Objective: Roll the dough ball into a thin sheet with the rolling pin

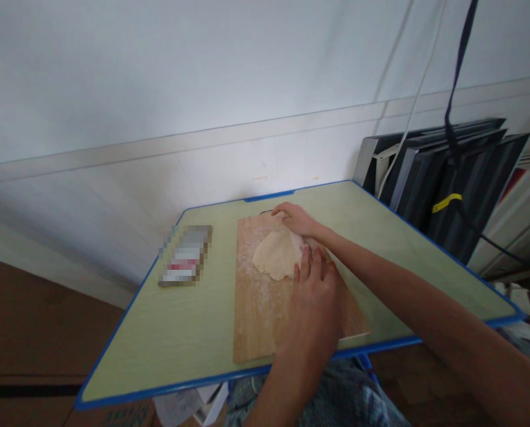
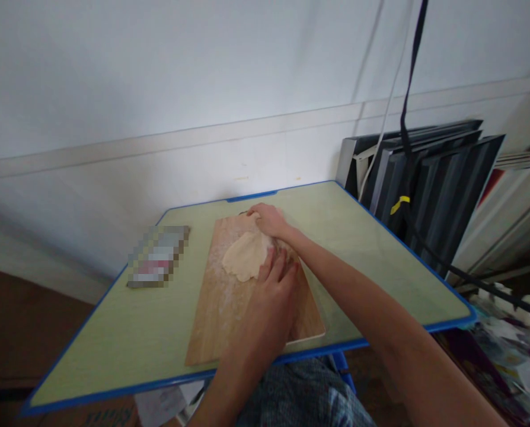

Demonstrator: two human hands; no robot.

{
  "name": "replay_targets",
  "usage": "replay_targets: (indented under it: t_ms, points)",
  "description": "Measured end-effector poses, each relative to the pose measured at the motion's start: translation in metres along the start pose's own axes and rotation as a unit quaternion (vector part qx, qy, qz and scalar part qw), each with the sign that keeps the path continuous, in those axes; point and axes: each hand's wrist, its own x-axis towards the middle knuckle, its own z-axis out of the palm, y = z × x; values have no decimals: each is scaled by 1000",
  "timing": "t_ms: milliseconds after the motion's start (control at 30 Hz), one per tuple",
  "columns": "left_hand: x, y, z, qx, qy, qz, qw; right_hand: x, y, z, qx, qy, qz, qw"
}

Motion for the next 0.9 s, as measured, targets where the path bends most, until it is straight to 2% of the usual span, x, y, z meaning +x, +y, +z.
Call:
replay_targets:
  t_ms: [167,300,367,467,600,733,900]
  points:
    - [-18,-20,-12,-59,28,-46,997,-16,11,-18,18,76,98,992]
    - [-27,-53,-32,-53,46,-81,994,-40,10,-32,45,81,138,986]
    - [-29,-73,-42,-45,55,-99,993,-51,7,-35,53,60,134,988]
    - [-27,-95,-54,9,29,-115,993,-64,3,-35,28,6,82,996]
    - [-19,-100,-56,131,-27,-129,983,-74,0,-32,-58,-57,18,996]
    - [-4,-97,-51,210,-42,-174,961,-74,-6,-29,-141,-66,35,987]
    - [20,-116,-51,231,-53,-167,957,-56,-16,-21,-205,-52,39,977]
